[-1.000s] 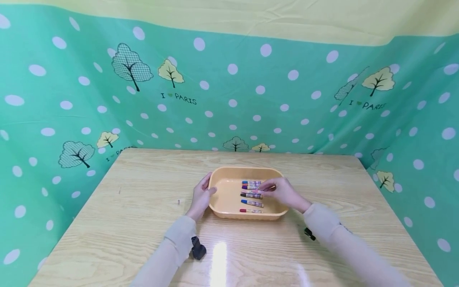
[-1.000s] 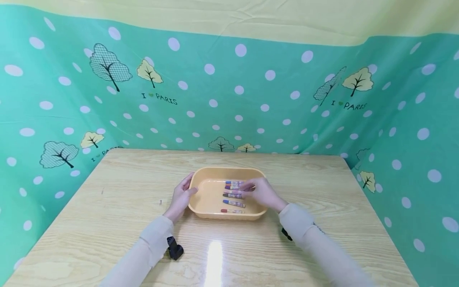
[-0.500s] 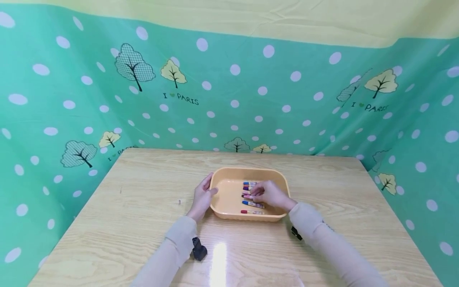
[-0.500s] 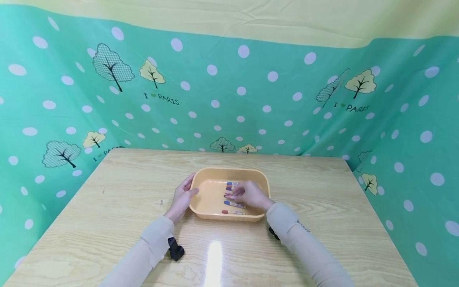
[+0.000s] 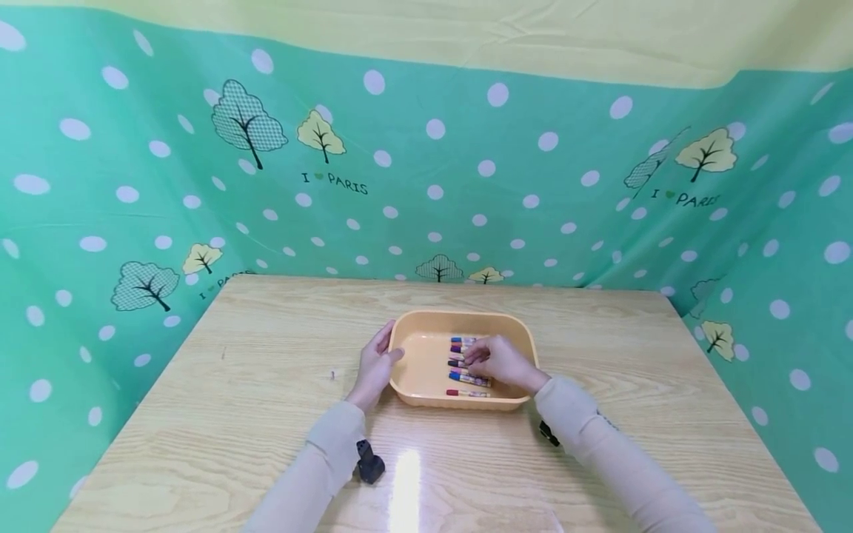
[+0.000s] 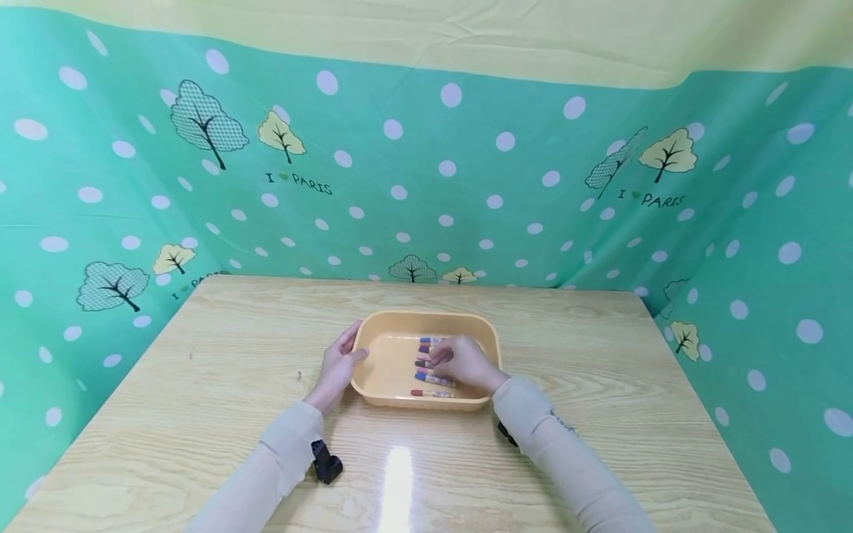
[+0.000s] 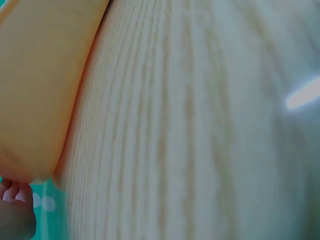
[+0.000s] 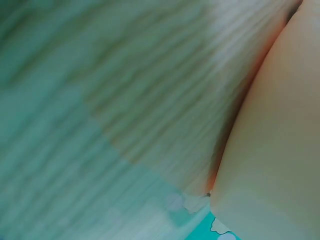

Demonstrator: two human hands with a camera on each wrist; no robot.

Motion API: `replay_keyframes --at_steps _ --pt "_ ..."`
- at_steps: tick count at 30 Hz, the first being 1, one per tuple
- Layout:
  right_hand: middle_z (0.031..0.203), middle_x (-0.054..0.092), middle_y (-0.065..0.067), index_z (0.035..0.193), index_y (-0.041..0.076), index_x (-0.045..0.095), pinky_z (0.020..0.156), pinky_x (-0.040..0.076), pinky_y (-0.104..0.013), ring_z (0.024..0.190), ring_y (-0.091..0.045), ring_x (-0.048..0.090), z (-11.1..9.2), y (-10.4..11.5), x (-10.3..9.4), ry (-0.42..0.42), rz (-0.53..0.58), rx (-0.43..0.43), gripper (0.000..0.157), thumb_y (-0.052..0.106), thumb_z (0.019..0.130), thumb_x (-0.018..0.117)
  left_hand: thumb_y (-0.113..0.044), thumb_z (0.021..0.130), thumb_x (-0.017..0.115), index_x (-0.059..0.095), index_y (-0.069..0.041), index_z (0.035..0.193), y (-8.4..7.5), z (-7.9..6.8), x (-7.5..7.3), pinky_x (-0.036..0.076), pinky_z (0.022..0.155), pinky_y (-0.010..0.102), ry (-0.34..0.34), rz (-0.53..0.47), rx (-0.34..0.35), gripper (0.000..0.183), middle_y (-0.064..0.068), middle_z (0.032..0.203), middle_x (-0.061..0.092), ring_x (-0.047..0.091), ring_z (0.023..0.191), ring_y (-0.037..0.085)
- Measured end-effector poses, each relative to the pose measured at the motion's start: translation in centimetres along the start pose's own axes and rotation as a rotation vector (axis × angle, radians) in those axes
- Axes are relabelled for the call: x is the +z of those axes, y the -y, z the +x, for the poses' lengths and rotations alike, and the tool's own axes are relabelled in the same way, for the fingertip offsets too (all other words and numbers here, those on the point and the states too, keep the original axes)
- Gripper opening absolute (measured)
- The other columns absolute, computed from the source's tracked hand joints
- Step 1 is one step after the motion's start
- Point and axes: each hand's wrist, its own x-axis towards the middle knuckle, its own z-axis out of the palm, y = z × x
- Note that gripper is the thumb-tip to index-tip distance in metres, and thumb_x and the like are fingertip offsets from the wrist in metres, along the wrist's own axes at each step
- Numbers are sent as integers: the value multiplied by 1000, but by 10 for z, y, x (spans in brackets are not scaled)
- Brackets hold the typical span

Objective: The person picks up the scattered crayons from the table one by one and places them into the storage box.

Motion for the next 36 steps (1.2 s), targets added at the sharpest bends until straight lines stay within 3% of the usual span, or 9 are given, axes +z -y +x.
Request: replay_keyframes --at_steps 7,18,27,36 --pt "85 68 -4 95 2 68 72 55 -23 77 -12 61 -1 0 1 -30 2 34 18 2 77 69 4 83 51 34 -11 141 2 -2 1 33 110 36 1 -1 -4 62 13 146 34 33 134 26" --pt "99 68 -11 106 1 66 80 56 -27 87 -18 64 -12 16 -8 -165 71 17 27 5 79 67 5 83 51 35 -11 141 2 0 -2 34 110 37 -14 15 0 62 15 145 34 33 134 28" --pt "109 66 -12 112 2 63 83 55 -27 99 -25 62 -49 13 -32 -228 56 9 32 9 80 67 5 83 51 34 -10 141 2 0 -3 32 111 37 -6 10 -6 62 14 146 33 32 134 27" --pt "111 65 -15 109 1 65 82 55 -22 101 -28 62 -91 -9 -62 -254 25 43 31 11 80 68 5 83 51 36 -10 140 0 -1 0 33 110 36 -13 8 0 62 14 145 35 33 134 27"
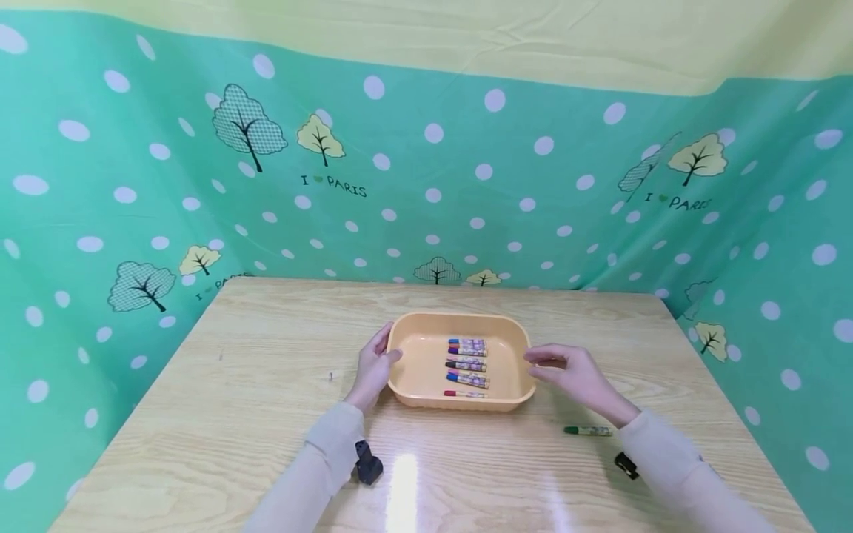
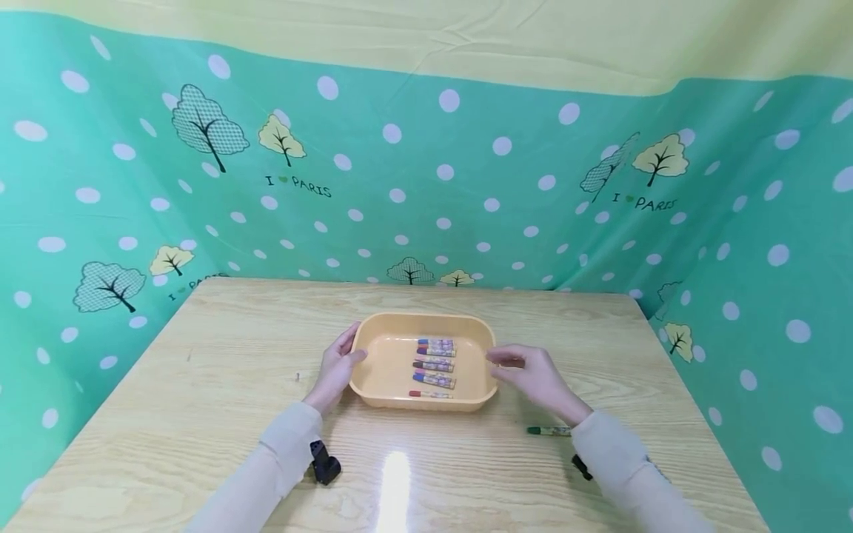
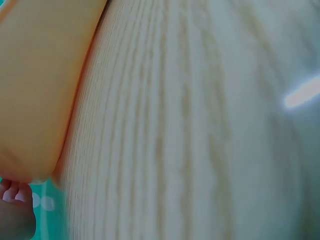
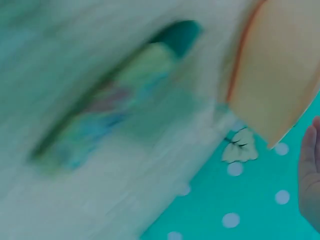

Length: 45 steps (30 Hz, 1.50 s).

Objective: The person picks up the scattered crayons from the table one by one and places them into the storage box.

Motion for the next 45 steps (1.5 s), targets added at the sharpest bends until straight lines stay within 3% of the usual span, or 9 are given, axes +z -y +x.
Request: replay_keyframes --at_steps 9,18,23,28,34,38,45 --pt "112 64 -16 115 -2 60 79 53 -15 96 -9 63 -36 -46 -27 80 14 100 38 16 82 67 5 83 51 35 -10 141 1 -2 1 33 110 36 4 3 -10 62 14 146 34 32 134 27" --pt "114 63 -19 118 -3 57 73 56 -20 99 -21 63 -56 -77 -38 161 44 204 50 24 78 70 4 84 50 36 -10 141 0 -2 1 33 110 37 9 0 11 60 13 146 34 32 135 25" --pt "115 62 -21 120 -6 55 78 56 -23 101 -22 62 -62 -88 -42 203 51 179 54 25 78 71 4 84 50 35 -10 141 1 -1 2 33 111 38 14 8 9 61 14 147 33 31 135 26" --pt "115 63 -16 119 -2 57 83 53 -19 102 -14 62 -66 -92 -43 227 -2 174 59 29 72 75 5 84 50 34 -10 141 2 1 1 32 111 39 14 8 3 61 14 147 32 30 135 28" --pt "110 65 -15 115 -1 59 80 54 -21 100 -19 62 -66 -91 -41 216 -29 148 51 23 73 75 3 83 51 36 -9 140 4 -2 0 32 110 42 15 -2 54 60 17 146 33 30 135 31" --pt "104 67 -13 109 0 62 75 54 -19 91 -9 63 -66 -91 -41 215 -36 109 41 20 75 73 2 83 52 38 -9 140 2 -5 0 34 109 41 12 1 90 60 19 144 34 32 133 32" --pt "97 68 -8 102 5 67 68 54 -19 80 -1 59 -64 -92 -39 203 -83 95 28 21 78 70 4 83 51 35 -11 141 4 0 0 33 110 39 5 -4 14 62 14 147 33 31 135 28"
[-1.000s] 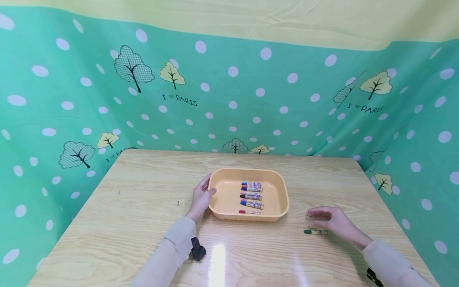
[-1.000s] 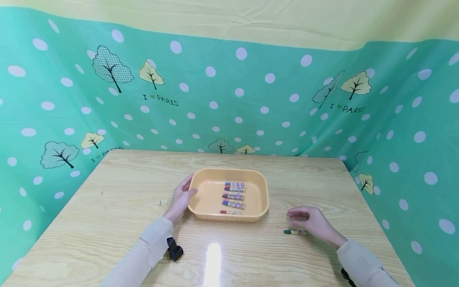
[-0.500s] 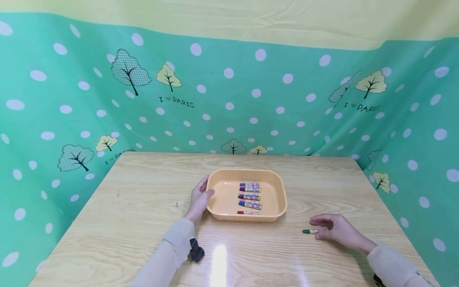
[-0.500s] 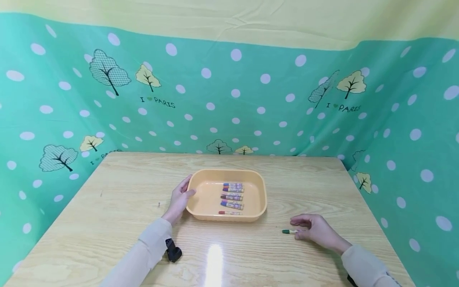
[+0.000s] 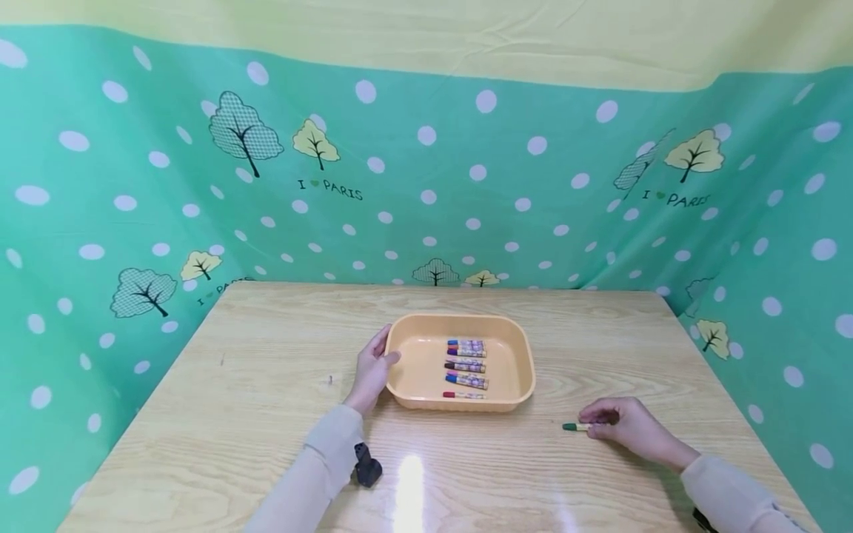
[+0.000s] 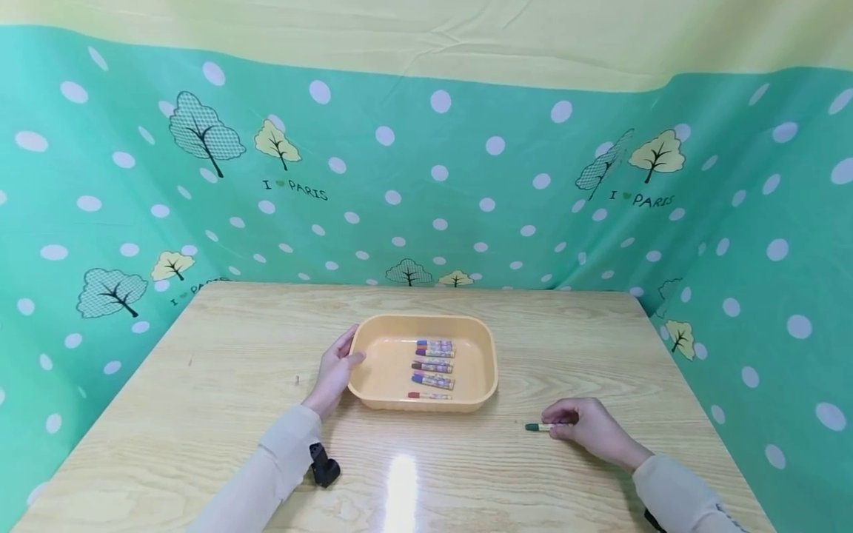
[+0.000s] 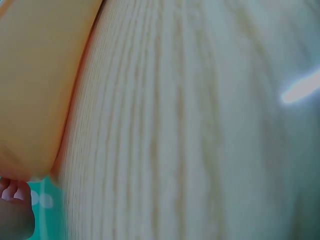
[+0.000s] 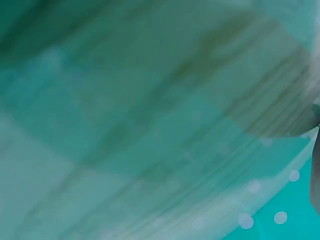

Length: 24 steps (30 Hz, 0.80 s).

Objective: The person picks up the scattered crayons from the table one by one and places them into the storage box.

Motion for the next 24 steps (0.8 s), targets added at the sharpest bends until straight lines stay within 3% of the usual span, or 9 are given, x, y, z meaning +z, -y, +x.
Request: replay_keyframes --at_steps 11,16,24 --pt "92 69 -3 98 10 70 64 53 -18 77 -1 59 4 9 -5 -86 -83 13 22 18 78 70 4 84 50 35 -10 141 -2 0 0 33 110 40 8 6 -5 61 15 147 32 30 135 28" --pt "97 69 -7 100 8 70 66 54 -17 79 -1 61 8 32 -16 -173 -105 26 22 14 79 69 4 84 50 35 -9 141 -2 0 0 34 110 39 10 2 -1 61 14 146 33 31 135 27" --pt "103 68 -11 105 7 68 68 56 -19 84 -5 62 26 72 -26 -224 -38 16 29 23 81 68 5 83 51 36 -9 141 -1 -1 -1 33 110 40 4 -2 -1 61 16 145 34 32 134 28"
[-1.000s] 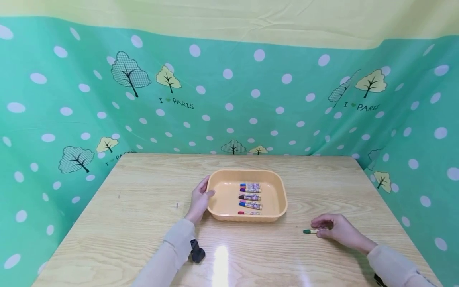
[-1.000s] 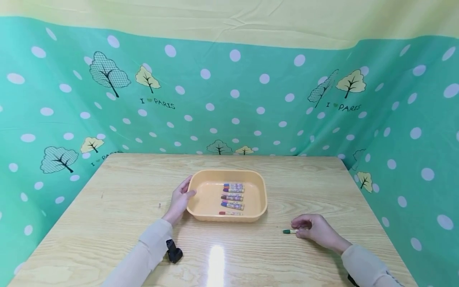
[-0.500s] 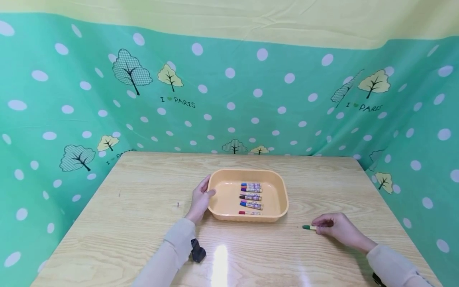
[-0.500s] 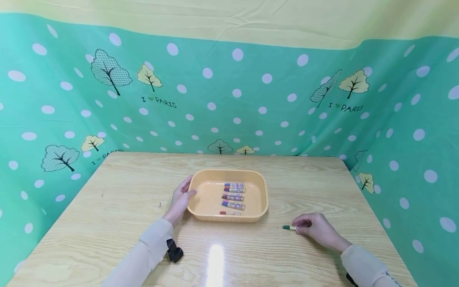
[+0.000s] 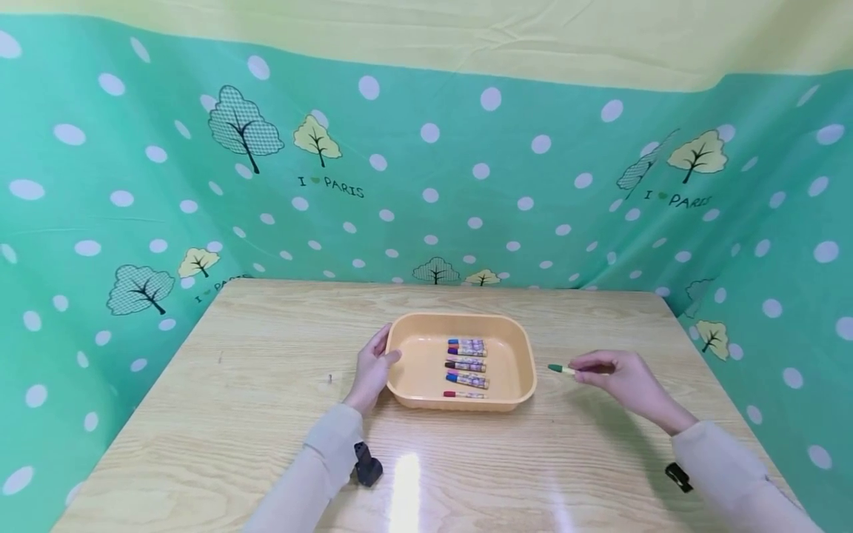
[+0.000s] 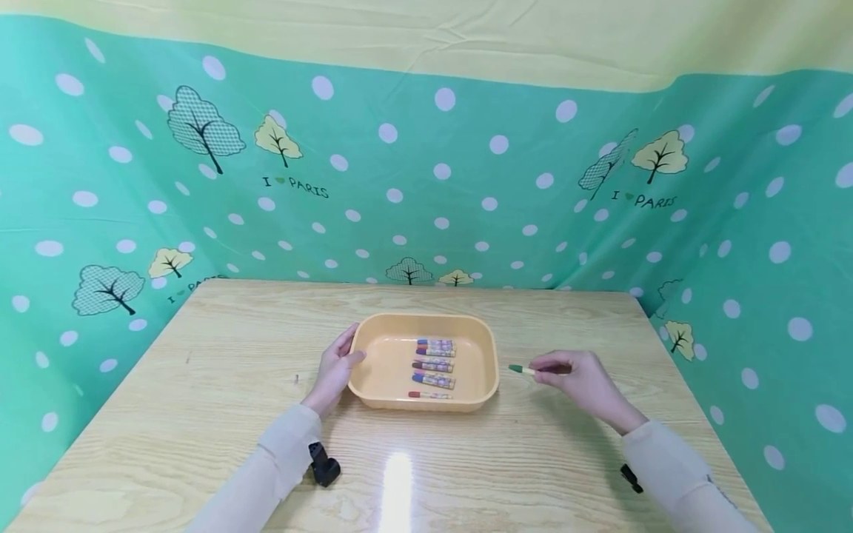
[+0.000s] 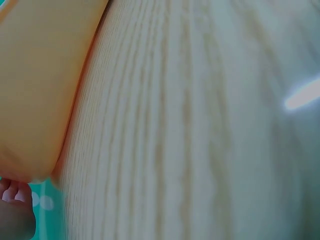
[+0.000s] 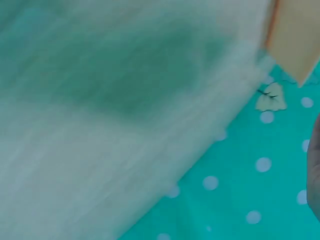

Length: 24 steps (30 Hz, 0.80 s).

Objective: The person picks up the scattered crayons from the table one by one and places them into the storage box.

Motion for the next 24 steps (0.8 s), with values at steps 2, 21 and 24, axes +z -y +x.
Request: replay_keyframes --at_steps 2,21,24 --pt "104 68 -11 105 7 69 69 57 -21 85 -7 63 6 10 4 3 19 -9 30 24 80 69 5 83 51 36 -9 141 0 0 0 33 110 40 2 -5 4 61 17 145 34 31 134 29" --pt "97 69 -13 102 2 67 74 57 -24 85 -18 65 78 57 86 53 136 -70 28 3 75 70 4 83 51 35 -10 141 -1 0 0 33 110 37 -1 -23 -16 61 14 146 34 32 134 27" --pt "95 69 -12 102 2 67 76 57 -25 84 -17 65 86 59 97 57 135 -48 28 2 74 70 4 83 51 34 -9 141 -2 -1 0 33 110 37 7 -20 -9 62 14 146 33 32 134 28"
